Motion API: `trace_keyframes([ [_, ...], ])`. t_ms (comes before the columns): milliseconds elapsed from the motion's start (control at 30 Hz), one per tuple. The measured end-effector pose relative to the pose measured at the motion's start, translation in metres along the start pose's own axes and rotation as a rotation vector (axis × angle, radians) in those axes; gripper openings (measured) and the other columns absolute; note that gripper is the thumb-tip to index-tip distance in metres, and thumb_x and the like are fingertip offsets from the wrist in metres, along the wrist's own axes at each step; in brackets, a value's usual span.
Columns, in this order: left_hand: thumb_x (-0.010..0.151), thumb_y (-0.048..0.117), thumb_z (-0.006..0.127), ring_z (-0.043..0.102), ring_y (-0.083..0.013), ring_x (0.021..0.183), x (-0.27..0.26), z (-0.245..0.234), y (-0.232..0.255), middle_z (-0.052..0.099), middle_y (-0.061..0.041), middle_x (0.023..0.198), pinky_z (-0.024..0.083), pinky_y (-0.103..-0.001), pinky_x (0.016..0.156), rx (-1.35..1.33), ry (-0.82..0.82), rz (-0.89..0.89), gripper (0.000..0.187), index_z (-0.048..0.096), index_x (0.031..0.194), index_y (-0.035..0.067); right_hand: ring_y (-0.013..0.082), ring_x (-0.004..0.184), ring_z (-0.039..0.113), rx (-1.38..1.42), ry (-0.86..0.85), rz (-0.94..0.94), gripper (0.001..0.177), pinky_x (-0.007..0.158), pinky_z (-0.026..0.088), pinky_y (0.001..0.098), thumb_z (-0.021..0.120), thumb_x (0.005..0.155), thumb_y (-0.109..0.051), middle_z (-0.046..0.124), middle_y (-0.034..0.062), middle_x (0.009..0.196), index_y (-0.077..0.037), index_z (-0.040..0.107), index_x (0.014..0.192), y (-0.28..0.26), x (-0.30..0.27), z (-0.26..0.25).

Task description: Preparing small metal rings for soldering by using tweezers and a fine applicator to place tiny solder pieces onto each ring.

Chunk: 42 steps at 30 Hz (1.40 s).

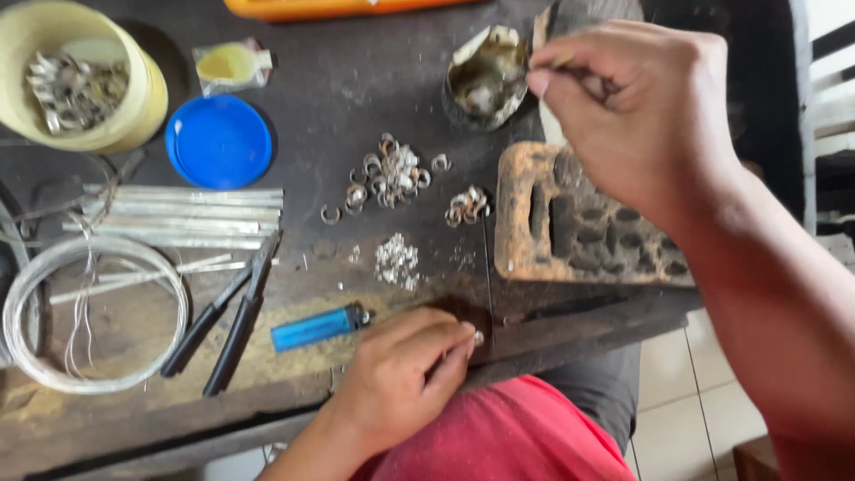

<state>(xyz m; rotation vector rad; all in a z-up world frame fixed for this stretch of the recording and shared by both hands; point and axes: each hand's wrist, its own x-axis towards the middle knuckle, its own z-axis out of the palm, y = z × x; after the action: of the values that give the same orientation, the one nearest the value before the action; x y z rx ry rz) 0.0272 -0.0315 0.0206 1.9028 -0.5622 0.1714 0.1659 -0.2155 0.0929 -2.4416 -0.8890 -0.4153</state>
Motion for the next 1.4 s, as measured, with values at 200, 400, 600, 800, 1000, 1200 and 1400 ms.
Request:
trace_keyframes([
  [200,0.079,0.002,0.058,0.059,-0.0174,0.066,-0.009,0.006,-0.004,0.061,-0.006,0.079,0.048,-0.028,0.059,0.035,0.075,-0.021,0.006,0.059,0.084,0.005,0.0075,0.069,0.05,0.136,-0.048,0.629,0.02,0.055,0.032,0.0217,0.043,0.11,-0.021,0.056,0.0032,0.095,-0.004,0.054,0.107,-0.017,-0.038,-0.029],
  [400,0.081,0.003,0.056,0.057,-0.0167,0.067,-0.013,0.008,-0.006,0.059,-0.005,0.08,0.046,-0.028,0.061,0.041,0.068,-0.038,0.006,0.059,0.086,0.005,0.0163,0.058,0.05,0.297,0.153,1.086,0.018,0.041,0.025,0.0227,0.043,0.08,-0.006,0.053,0.0117,0.081,-0.003,0.047,0.097,-0.087,-0.119,-0.032],
  [600,0.081,0.003,0.056,0.059,-0.0176,0.067,-0.013,0.008,-0.005,0.06,-0.007,0.08,0.047,-0.028,0.062,0.049,0.064,-0.008,0.006,0.06,0.085,0.003,0.0217,0.052,0.06,0.377,0.029,0.379,0.013,0.045,0.048,0.0232,0.058,0.068,0.003,0.058,0.0233,0.07,0.013,0.053,0.076,-0.089,-0.128,-0.019],
  [800,0.082,0.004,0.057,0.058,-0.0184,0.068,-0.014,0.009,-0.004,0.06,-0.007,0.081,0.047,-0.029,0.063,0.048,0.046,-0.023,0.006,0.06,0.087,0.003,0.0209,0.05,0.059,0.476,0.093,0.399,0.012,0.045,0.048,0.0229,0.058,0.071,0.005,0.058,0.0216,0.069,0.011,0.053,0.079,-0.091,-0.135,-0.009],
  [1000,0.083,0.002,0.056,0.058,-0.0191,0.068,-0.013,0.008,-0.002,0.06,-0.009,0.081,0.046,-0.029,0.063,0.018,0.035,-0.013,0.006,0.059,0.087,0.002,0.0193,0.049,0.058,0.513,0.082,0.432,0.006,0.043,0.045,0.0191,0.057,0.075,0.006,0.057,0.0209,0.071,0.009,0.054,0.08,-0.091,-0.132,-0.005],
  [1200,0.082,0.004,0.056,0.058,-0.0183,0.068,-0.013,0.008,-0.003,0.06,-0.007,0.081,0.046,-0.028,0.064,0.043,0.032,-0.026,0.006,0.06,0.087,0.003,0.0192,0.05,0.06,0.499,0.065,0.434,0.007,0.046,0.048,0.0207,0.057,0.075,0.004,0.058,0.0211,0.073,0.008,0.054,0.08,-0.092,-0.133,-0.007],
  [1400,0.083,0.003,0.056,0.058,-0.0192,0.068,-0.013,0.008,-0.004,0.06,-0.009,0.081,0.046,-0.029,0.063,0.031,0.031,-0.005,0.006,0.059,0.088,0.002,0.0191,0.049,0.06,0.484,0.074,0.425,0.007,0.043,0.047,0.0198,0.057,0.074,0.005,0.058,0.0213,0.071,0.009,0.054,0.08,-0.092,-0.132,-0.007],
])
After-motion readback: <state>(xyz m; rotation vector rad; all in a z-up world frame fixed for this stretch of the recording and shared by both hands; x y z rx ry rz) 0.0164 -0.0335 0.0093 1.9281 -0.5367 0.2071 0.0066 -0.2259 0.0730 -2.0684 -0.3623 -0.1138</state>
